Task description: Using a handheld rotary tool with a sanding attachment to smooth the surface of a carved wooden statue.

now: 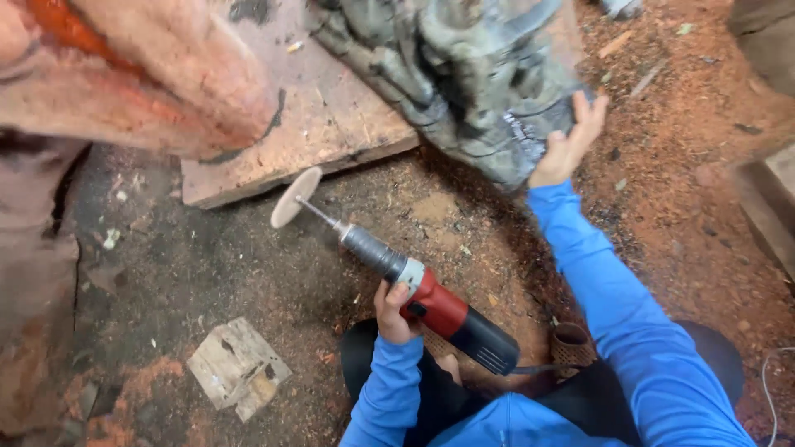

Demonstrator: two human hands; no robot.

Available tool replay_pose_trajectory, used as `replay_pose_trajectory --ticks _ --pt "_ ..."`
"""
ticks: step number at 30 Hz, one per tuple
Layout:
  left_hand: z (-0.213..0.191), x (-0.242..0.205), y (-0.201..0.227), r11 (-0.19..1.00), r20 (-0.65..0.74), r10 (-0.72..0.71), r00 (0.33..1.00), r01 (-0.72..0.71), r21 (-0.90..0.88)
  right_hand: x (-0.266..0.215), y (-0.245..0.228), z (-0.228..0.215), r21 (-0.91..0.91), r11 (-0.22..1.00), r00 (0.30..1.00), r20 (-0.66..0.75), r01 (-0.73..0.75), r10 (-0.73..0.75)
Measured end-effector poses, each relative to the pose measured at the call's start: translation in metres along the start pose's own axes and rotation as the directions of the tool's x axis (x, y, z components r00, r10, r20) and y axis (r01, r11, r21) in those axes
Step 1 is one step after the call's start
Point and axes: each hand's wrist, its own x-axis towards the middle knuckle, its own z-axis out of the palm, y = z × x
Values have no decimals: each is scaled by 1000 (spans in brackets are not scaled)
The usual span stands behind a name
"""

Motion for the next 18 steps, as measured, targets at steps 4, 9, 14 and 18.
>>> replay_pose_trajectory --ticks 4,9,14,18 --pt "39 -19 11 999 83 38 996 -40 23 -14 -22 39 -91 995 997 -66 38 -44" --pt "51 -24 0 982 168 178 970 -187 41 -6 -54 94 -273 960 998 38 65 -57" --pt "36 -6 -48 994 -36 108 994 -107 32 14 -93 21 -87 990 881 470 113 -59" --pt "83 8 -28 984 -175 -171 970 175 9 -2 -208 -116 -87 936 218 961 -342 170"
